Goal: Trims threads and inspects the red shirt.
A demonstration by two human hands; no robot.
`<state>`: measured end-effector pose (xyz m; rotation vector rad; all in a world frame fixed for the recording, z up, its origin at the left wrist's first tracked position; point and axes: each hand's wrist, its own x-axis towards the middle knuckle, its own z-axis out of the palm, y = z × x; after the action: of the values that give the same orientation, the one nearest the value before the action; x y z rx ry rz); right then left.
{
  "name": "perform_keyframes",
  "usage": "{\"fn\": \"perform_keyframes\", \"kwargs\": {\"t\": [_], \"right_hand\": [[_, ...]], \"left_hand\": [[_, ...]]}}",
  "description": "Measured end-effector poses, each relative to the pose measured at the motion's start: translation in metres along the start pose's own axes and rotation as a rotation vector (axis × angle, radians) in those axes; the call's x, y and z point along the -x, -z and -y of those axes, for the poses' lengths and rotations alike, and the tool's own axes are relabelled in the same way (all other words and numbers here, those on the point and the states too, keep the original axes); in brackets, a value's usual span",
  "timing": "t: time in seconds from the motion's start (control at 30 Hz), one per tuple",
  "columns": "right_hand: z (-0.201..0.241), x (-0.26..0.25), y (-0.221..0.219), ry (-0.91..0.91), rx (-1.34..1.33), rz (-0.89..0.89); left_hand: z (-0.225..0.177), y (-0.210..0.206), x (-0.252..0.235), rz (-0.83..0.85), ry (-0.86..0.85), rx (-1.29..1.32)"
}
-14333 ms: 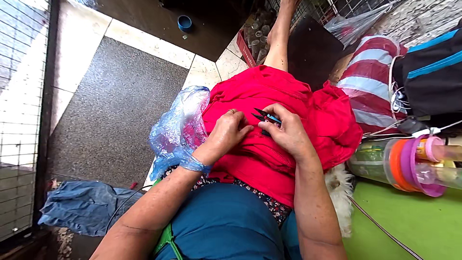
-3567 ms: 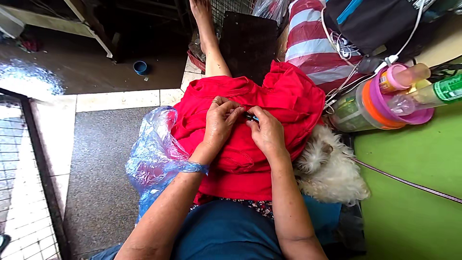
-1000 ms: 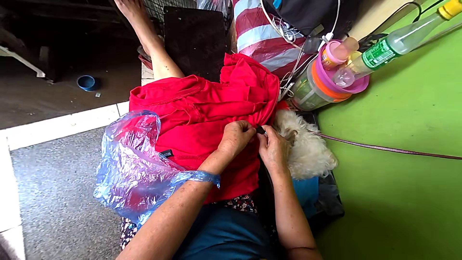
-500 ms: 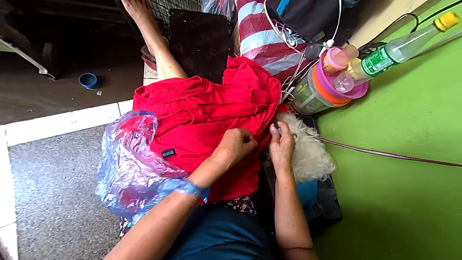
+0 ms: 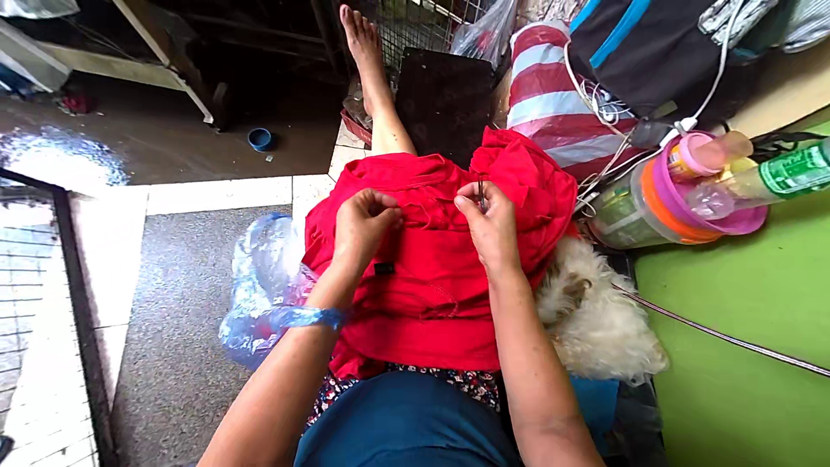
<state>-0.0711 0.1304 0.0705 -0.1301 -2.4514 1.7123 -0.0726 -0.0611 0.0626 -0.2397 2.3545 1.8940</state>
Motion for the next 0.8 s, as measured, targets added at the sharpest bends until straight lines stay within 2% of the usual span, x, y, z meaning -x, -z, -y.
{"fn": "perform_keyframes", "kwargs": {"t": [0.07,0.2,0.33,0.43,0.57,0.67,0.73,0.8], "right_hand": [[-0.008,-0.005,-0.016,-0.037,-0.021,-0.002],[-0.014,0.005,-0.027,-0.071,0.148,0.000],[-0.016,0.004,-0.026,-0.049,0.227,0.049],[-0.015,0.003,-0.027,-0.032,0.303,0.107],[-0.018,0.015,-0.025,0.089,0.244,0.041],[-0.020,0.026,-0.020,0.246,0.160,-0.052],[-0.020,0.031,-0.019,0.272,0.099,-0.097],[-0.019,0.037,-0.016,0.268,0.093,-0.089]], "left_hand": [[-0.004,-0.009,-0.014,0.021,-0.102,-0.217],[-0.002,-0.023,-0.039,0.183,-0.299,-0.562],[0.010,-0.016,-0.035,0.119,-0.366,-0.436],[0.022,-0.009,-0.021,0.073,-0.277,-0.305],[0.024,-0.005,-0.011,0.080,-0.192,-0.173],[0.014,-0.006,-0.003,0.074,-0.255,-0.158],[0.007,-0.008,0.006,0.062,-0.351,-0.169],[0.000,-0.011,0.015,0.058,-0.357,-0.152]]}}
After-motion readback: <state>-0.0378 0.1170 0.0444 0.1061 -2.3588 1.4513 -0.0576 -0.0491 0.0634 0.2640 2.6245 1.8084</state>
